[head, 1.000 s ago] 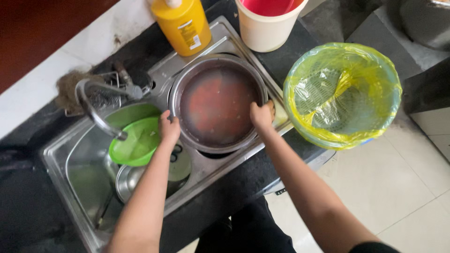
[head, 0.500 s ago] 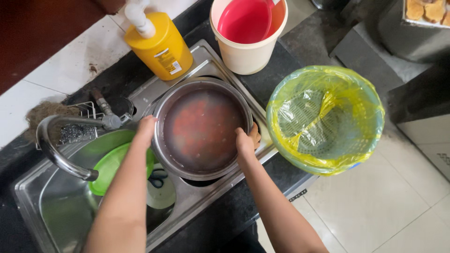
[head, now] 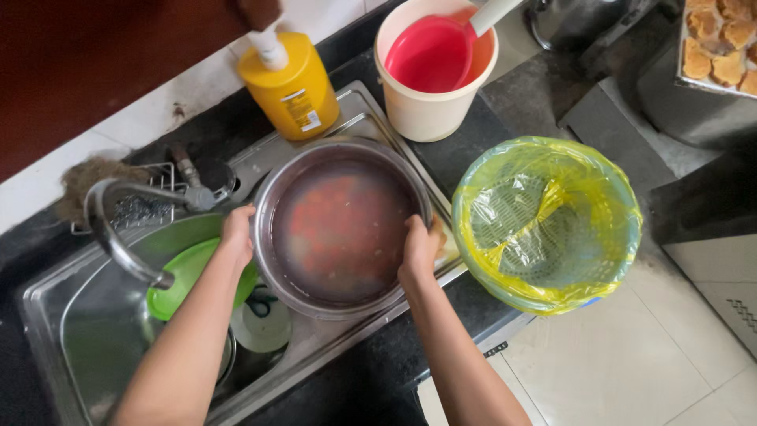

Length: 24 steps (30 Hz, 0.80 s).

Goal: The person sorts through eggshells in a plastic bag, throws the bag in the trash, then washes tomatoes in a bowl of water and transfers them to a small white dish.

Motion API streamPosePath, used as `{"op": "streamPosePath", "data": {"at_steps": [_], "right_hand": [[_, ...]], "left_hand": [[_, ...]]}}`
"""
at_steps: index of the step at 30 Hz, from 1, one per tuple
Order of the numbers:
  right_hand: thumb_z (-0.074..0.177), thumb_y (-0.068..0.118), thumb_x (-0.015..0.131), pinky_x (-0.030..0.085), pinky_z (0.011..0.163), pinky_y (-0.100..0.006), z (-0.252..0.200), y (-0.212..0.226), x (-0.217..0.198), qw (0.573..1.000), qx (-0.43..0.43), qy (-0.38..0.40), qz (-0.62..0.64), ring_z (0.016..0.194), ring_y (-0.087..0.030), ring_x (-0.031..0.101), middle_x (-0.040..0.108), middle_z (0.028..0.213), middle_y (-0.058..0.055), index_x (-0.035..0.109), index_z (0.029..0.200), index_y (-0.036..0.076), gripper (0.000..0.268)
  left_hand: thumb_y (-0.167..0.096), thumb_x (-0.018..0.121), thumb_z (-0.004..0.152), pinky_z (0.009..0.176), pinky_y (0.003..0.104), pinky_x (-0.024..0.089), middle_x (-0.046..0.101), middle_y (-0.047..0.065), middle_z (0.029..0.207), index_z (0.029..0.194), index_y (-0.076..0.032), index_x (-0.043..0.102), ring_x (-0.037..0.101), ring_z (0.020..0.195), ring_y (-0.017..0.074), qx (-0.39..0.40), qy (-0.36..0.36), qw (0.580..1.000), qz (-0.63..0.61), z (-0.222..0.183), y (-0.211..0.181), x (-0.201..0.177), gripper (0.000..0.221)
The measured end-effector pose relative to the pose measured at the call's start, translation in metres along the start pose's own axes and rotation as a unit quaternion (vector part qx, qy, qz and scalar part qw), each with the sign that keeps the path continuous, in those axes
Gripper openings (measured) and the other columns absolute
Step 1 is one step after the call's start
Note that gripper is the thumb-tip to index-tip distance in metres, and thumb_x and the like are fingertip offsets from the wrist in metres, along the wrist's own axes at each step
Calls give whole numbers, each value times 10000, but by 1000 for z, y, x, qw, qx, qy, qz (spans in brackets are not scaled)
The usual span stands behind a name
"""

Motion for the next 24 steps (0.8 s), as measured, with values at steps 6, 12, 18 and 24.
{"op": "streamPosePath", "data": {"at_steps": [6,12,18,24], "right_hand": [[744,307,661,258,1181,-439,-29,38,-15,995,8,-2,-96,1408,-313,354,482,1492,-95,529,1487,225,759],[849,248,642,429,885,-421,-44,47,7,973,-75,173,135,1017,-298,507,561,1076,-196,649,1167,-94,467],[819,264,592,524,755,-396,-139,36,2,972,81,189,115,823,-235,625,669,874,-92,689,983,17,312],[859,296,593,527,641,-371,-217,-27,49,923,31,338,180,712,-226,585,602,777,-79,622,826,55,246]], "left_hand": [[-96,419,966,975,371,534,671,123,1320,1438,-12,574,658,1137,213,22,77,991,-107,-60,7,-21,504],[-42,407,976,993,370,514,648,108,1226,1383,-9,537,626,1087,198,8,55,982,-181,-113,43,-83,429],[-56,515,1000,917,348,497,634,81,1090,1228,-13,526,613,1013,194,12,66,960,-273,-172,106,-172,232],[-127,517,1019,848,332,500,661,47,1003,1158,-47,584,622,943,167,8,-1,953,-304,-257,144,-287,173]]}}
Point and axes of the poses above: each hand's wrist, its own z-axis towards the middle knuckle, its own x-axis out of the palm, y = z × x, the point moved 9 cm from there along z, towards the middle knuckle
